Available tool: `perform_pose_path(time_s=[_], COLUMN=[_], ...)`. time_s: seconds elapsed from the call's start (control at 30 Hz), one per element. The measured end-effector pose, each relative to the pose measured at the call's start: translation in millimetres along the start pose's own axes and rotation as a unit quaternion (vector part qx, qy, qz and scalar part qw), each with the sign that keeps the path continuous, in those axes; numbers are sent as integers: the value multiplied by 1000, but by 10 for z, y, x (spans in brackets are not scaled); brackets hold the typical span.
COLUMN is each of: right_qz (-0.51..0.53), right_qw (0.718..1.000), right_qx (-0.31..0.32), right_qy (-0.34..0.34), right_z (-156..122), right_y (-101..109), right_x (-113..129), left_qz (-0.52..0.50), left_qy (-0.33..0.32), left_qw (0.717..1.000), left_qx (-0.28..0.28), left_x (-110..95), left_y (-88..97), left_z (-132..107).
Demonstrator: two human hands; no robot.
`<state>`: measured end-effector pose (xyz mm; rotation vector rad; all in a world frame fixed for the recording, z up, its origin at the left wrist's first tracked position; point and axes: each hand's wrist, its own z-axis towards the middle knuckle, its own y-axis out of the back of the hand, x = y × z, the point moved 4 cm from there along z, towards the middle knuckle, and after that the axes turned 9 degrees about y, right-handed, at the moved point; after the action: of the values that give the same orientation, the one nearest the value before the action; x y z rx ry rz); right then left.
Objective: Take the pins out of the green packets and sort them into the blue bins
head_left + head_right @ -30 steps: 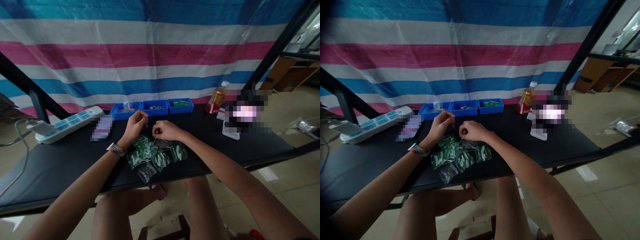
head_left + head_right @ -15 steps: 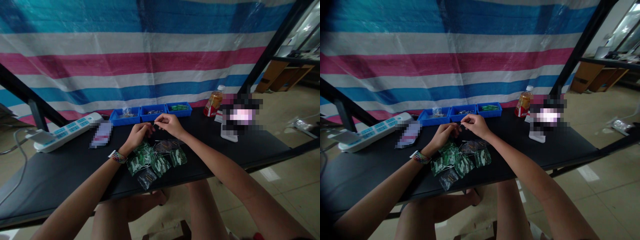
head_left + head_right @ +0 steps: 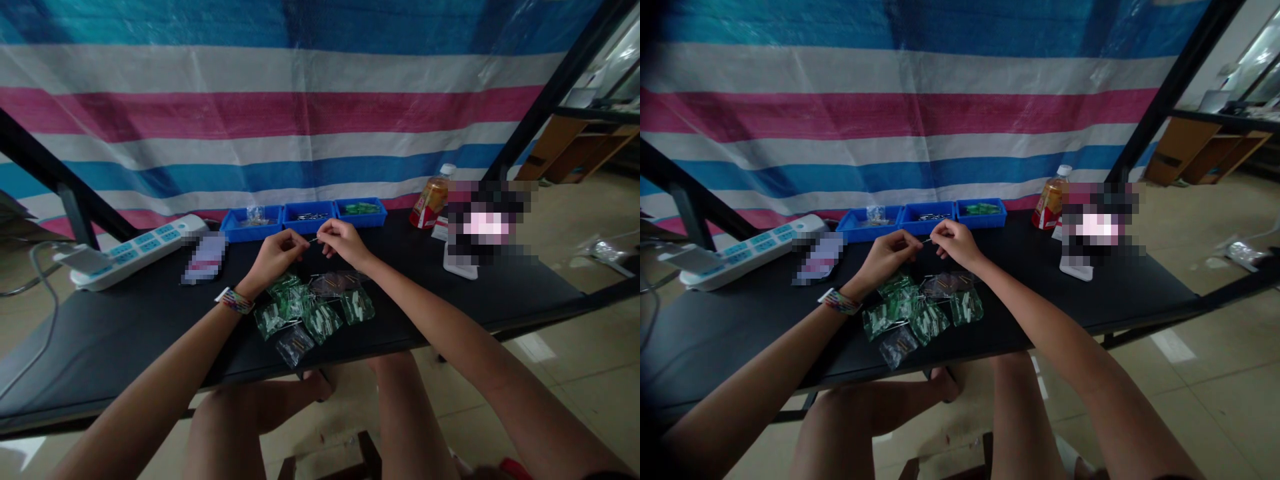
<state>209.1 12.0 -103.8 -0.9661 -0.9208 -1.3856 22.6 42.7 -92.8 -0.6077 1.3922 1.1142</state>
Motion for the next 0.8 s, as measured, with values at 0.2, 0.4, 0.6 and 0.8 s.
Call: perform_pose_path(time_s=[0.2,0.4,0.6,0.8], right_qz=[75,61,47,88], right_qw=[996,998,999,996], right_qx=[-5,-7,-10,-9], right_qy=[-41,8,17,-31], right_z=[-6,9,32,10], right_y=[-17,-21,-29,-27], right_x=[-15,0,-22,-33], left_qz=[-8,-26,-14,-14], left_qy=[-2,28,15,-4], left_qw=[1000,999,1000,1000], left_qx=[-21,-3,-7,-25], left_x=[-39,-32,-43,-16], left_y=[39,48,28,26], left_z=[-14,-11,-22,4])
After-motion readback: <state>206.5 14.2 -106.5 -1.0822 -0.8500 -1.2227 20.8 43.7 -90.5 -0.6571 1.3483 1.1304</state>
